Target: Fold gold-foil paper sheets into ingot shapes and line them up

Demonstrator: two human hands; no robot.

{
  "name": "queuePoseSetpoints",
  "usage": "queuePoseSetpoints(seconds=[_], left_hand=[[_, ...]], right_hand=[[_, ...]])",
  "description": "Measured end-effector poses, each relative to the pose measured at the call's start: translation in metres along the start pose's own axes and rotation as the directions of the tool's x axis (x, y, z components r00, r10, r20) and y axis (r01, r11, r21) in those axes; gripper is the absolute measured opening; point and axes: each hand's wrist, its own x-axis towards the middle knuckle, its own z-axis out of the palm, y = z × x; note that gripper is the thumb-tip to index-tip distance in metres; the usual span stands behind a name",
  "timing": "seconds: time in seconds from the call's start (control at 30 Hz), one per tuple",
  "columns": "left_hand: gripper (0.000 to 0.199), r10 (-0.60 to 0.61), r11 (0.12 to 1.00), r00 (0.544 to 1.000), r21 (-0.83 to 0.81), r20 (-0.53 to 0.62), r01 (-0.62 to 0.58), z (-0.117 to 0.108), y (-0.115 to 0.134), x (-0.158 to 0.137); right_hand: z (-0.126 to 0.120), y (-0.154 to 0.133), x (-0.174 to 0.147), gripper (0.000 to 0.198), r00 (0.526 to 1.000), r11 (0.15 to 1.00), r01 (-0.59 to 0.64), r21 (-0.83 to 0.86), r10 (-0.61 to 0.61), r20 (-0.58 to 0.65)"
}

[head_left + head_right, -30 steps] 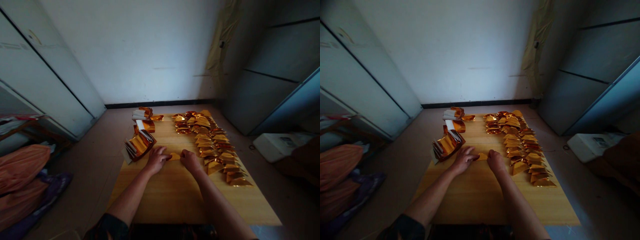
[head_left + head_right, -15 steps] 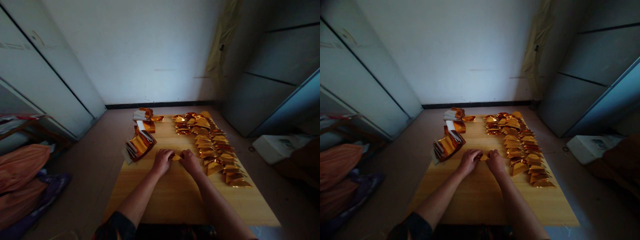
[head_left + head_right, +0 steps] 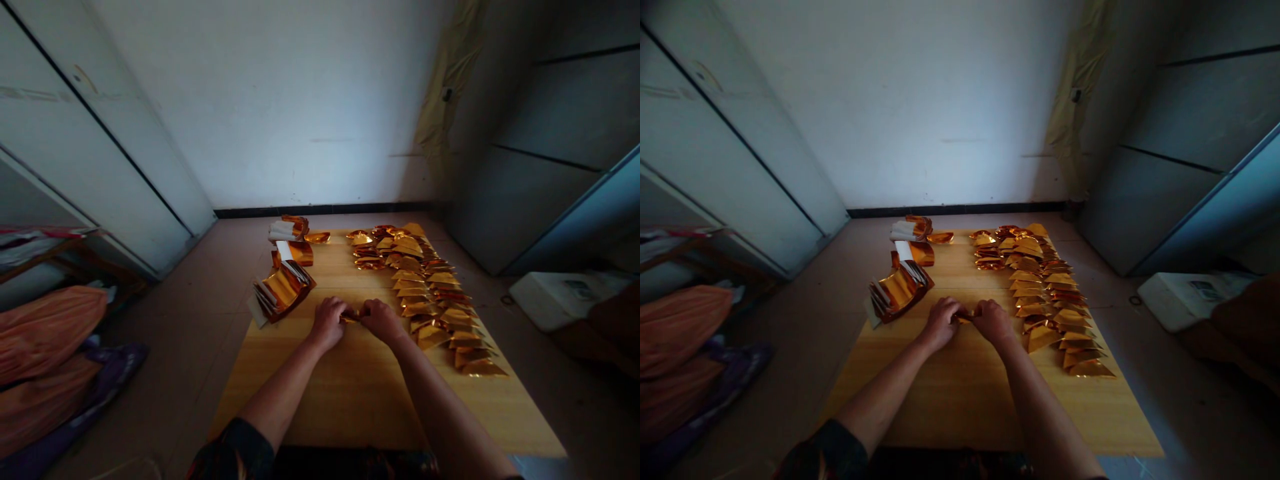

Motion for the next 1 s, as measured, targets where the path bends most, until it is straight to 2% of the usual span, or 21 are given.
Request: queuePoseSetpoints(seconds=[0.2,0.33,0.53,0.83,1.0], left_hand=[[0.032,0.026,0.999,0.999,-0.028,-0.037,-0.027,0.001,0.001,-0.004],[0.029,0.051,0.997,0.996,-0.05,-0.068,-0.054,0.003,-0.001,-0.005],[0.029,0.082,0.994,0.992,-0.064,-0.099,-0.088,0.005,-0.002,-0.006],[0.03,0.121,0.991,0.986,-0.04,-0.117,-0.126,0.004,-0.001,-0.008],[0.03,0.146,0.987,0.982,-0.044,-0.123,-0.152,0.005,-0.002,-0.009]], right_hand=[[-0.009,0.008,0.009,0.027,0.997,0.981,-0.063,0.182,0.054,0.051],[-0.012,0.014,0.011,0.023,0.982,0.977,0.083,0.196,-0.113,0.148],[-0.019,0.011,0.011,0.025,0.957,0.983,0.159,0.091,-0.177,0.23],[-0.034,-0.007,0.004,0.02,0.95,0.975,0.18,-0.133,-0.138,0.28],[-0.029,-0.011,0.003,0.022,0.965,0.963,0.167,-0.21,-0.116,0.235]])
